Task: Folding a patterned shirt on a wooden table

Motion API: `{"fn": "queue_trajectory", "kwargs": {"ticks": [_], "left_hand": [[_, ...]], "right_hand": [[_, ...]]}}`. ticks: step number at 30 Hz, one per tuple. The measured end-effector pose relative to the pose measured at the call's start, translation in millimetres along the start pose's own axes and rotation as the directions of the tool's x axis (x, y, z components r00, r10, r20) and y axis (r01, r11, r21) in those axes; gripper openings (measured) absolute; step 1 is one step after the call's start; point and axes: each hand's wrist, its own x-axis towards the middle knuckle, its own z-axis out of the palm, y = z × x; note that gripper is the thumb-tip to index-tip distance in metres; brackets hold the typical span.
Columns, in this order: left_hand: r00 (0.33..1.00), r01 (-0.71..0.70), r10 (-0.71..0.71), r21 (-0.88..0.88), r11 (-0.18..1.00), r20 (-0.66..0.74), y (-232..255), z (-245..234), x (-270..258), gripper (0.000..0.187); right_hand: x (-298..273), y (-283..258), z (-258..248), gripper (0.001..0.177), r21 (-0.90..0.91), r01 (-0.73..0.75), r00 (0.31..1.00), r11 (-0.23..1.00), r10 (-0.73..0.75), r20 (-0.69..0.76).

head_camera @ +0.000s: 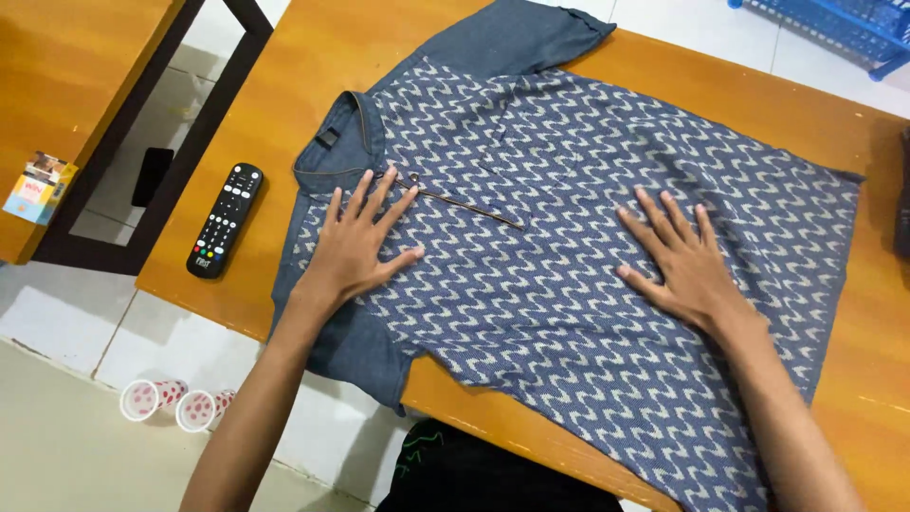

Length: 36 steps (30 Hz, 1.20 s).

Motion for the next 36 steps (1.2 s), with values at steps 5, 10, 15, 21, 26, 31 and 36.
{"fn": "queue_trajectory", "kwargs": {"ticks": [5,10,15,21,26,31,36], "left_hand": [[0.869,-0.194,0.200,0.060,0.979,-0.452,17.4,-25.4,73.5,0.044],[0.893,-0.375,0.312,-0.155,0.914,-0.323,11.3,-4.6,226.0,0.054],[0.996,-0.091,0.091,0.040,0.995,0.002,-11.5,13.5,281.4,0.076],[0.988,0.144,-0.144,-0.010,0.989,0.050,-13.1,-3.1,295.9,0.084],[0.984,0.120,-0.117,0.011,0.993,-0.130,22.0,5.5,311.6,0.082],[0.989,0.135,-0.139,-0.067,0.989,-0.057,32.1,-3.8,312.8,0.090],[0.983,0.144,-0.150,-0.069,0.987,-0.102,19.7,8.1,321.3,0.094]], "right_hand": [[-1.0,16.7,-29.4,0.068,0.236,0.170,0.985,0.957,-0.173,-0.007],[12.3,65.0,4.4,0.052,0.182,0.096,0.955,0.979,-0.039,-0.294],[9.4,53.4,-21.3,0.070,0.241,-0.076,0.997,0.968,0.074,0.018],[37.0,66.0,-18.9,0.068,0.212,0.035,0.999,0.977,-0.040,0.020],[50.2,69.8,-17.7,0.066,0.249,-0.286,0.952,0.925,0.305,-0.041],[35.4,121.4,-25.8,0.070,0.203,-0.460,0.883,0.864,0.470,0.002],[27.4,127.9,-20.1,0.076,0.196,-0.551,0.819,0.812,0.571,-0.065]]}}
